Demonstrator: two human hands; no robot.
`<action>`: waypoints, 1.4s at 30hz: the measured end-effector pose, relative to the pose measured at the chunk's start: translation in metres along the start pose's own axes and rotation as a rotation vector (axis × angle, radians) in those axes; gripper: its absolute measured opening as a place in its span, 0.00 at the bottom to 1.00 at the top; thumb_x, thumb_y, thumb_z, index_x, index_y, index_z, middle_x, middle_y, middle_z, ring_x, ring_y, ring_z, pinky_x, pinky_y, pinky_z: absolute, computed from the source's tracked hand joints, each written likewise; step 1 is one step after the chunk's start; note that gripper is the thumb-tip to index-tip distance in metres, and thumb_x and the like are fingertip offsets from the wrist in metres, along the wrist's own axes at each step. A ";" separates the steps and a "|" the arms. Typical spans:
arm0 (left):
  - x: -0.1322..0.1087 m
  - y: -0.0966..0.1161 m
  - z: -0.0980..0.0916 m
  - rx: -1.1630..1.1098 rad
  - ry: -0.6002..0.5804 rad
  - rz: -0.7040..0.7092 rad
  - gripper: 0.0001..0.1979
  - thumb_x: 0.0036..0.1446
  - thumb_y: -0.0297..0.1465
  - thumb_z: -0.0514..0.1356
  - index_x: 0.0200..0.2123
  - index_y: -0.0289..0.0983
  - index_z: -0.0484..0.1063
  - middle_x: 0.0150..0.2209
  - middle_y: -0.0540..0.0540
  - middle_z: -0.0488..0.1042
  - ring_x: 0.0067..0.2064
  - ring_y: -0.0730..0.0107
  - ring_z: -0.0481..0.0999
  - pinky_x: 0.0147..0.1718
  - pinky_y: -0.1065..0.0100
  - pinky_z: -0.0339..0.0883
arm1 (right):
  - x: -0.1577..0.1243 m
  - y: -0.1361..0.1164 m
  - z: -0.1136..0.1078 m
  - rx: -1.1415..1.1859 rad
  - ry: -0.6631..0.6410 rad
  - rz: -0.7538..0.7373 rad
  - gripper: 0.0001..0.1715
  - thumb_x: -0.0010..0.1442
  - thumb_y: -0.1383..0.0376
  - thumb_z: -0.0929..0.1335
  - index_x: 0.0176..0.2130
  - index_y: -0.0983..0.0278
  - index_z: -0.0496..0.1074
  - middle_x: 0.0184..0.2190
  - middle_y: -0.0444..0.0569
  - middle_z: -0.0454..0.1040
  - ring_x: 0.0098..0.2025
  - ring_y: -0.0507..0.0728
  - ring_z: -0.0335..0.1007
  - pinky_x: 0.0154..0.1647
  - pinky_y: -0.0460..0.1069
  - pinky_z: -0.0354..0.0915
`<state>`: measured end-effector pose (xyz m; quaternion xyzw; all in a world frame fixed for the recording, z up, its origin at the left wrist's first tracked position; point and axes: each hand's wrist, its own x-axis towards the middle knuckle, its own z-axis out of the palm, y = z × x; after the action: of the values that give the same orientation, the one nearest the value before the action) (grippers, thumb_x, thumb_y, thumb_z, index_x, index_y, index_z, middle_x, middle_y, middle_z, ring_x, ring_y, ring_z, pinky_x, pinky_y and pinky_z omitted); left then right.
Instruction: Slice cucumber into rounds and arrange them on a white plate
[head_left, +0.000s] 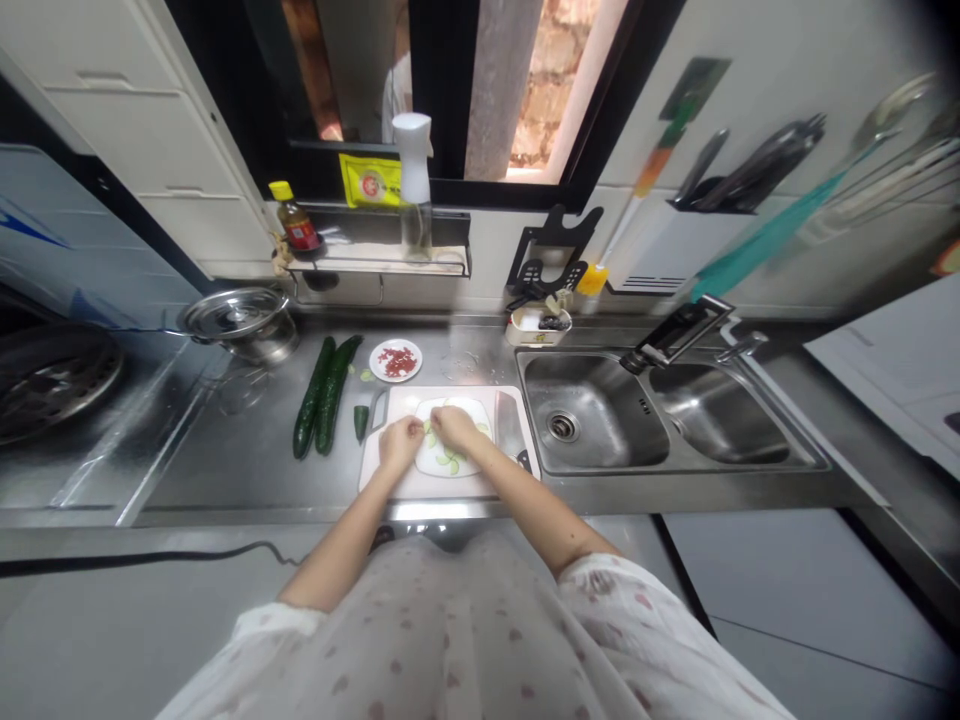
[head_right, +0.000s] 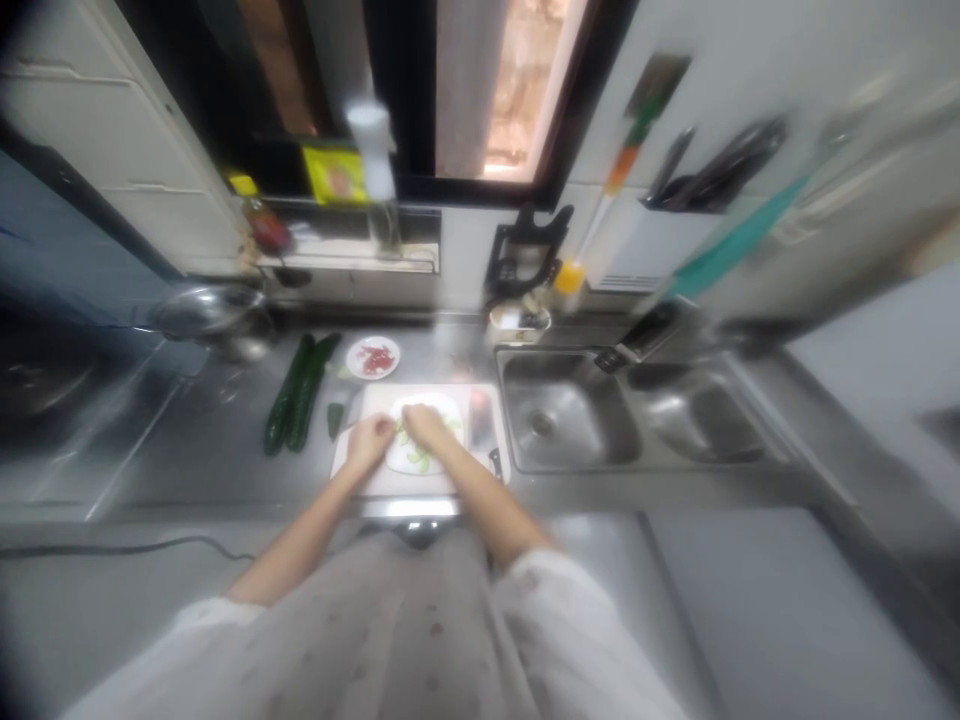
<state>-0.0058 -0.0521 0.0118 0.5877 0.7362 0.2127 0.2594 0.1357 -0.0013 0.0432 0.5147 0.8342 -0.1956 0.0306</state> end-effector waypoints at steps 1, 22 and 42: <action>0.000 0.000 0.002 0.032 0.000 0.002 0.10 0.55 0.32 0.56 0.38 0.40 0.76 0.35 0.46 0.79 0.38 0.66 0.75 0.35 0.70 0.59 | 0.001 0.000 0.003 -0.013 -0.004 -0.005 0.16 0.64 0.67 0.59 0.41 0.68 0.74 0.39 0.58 0.77 0.40 0.57 0.71 0.37 0.47 0.56; 0.000 -0.004 0.011 0.266 -0.009 0.127 0.12 0.58 0.32 0.54 0.39 0.39 0.76 0.40 0.42 0.74 0.45 0.61 0.70 0.44 0.65 0.59 | 0.007 0.003 0.018 -0.054 -0.040 -0.037 0.14 0.65 0.68 0.60 0.42 0.69 0.72 0.41 0.58 0.76 0.43 0.57 0.70 0.40 0.47 0.57; -0.003 -0.025 0.002 0.507 -0.139 0.585 0.17 0.62 0.28 0.50 0.49 0.43 0.74 0.42 0.40 0.70 0.44 0.58 0.62 0.41 0.60 0.56 | 0.005 0.012 0.027 -0.018 0.020 -0.070 0.11 0.64 0.69 0.60 0.42 0.69 0.71 0.40 0.57 0.75 0.44 0.57 0.69 0.42 0.46 0.57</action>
<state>-0.0234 -0.0606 -0.0047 0.8311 0.5476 0.0485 0.0838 0.1396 -0.0021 0.0137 0.4867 0.8537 -0.1840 0.0199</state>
